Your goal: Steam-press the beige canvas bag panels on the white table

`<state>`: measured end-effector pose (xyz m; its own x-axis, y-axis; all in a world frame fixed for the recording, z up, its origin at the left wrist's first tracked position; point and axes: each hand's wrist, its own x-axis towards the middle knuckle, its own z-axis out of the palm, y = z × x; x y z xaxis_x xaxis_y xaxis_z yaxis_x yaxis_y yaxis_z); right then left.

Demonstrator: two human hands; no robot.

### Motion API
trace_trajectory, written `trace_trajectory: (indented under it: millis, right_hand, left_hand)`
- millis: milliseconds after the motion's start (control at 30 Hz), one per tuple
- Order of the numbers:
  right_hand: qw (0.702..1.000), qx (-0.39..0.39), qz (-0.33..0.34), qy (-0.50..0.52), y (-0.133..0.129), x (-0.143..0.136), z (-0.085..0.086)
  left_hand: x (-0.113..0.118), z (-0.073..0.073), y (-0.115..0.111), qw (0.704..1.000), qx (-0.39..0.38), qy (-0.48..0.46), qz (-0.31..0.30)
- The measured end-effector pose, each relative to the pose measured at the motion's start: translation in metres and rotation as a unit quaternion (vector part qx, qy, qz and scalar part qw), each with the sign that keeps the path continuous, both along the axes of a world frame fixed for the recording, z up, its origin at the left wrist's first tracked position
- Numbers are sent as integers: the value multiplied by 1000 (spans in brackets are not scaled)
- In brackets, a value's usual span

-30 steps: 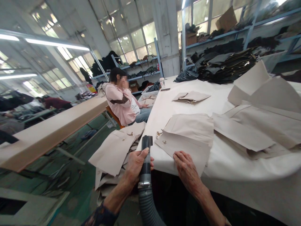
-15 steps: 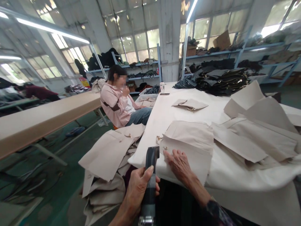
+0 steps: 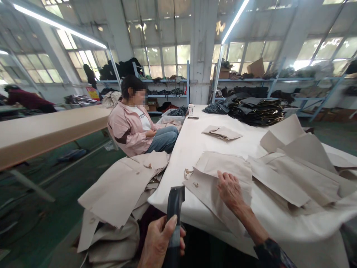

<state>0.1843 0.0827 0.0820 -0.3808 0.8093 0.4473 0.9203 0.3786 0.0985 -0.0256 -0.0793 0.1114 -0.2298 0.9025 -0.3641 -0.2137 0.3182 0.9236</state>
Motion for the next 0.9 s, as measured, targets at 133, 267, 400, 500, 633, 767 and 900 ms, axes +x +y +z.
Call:
trace_trajectory:
  millis: [133, 267, 400, 500, 633, 767, 900]
  right_hand:
    - [996, -26, 57, -63, 0, -9, -17]
    - [987, -35, 119, -103, -29, -24, -23]
    - [988, -49, 130, -69, -47, -27, -20]
    - [989, -107, 101, 12, -48, -30, -21]
    - [987, -126, 100, 12, -47, -43, -23]
    - [989, -50, 131, -40, -50, -54, -24]
    - [985, -22, 168, -44, -50, -54, -29]
  left_hand:
    - [-6, -4, -3, 1000, 1, -7, 9]
    - [-9, -5, -5, 1000, 9, -14, 16]
    - [-6, -5, -4, 1000, 9, -16, 11]
    - [-3, -3, -2, 1000, 12, -12, 17]
    - [-2, 3, 0, 999, 15, -5, 31]
    - [-1, 10, 2, 999, 10, 3, 44]
    - [7, 11, 8, 999, 4, 19, 41]
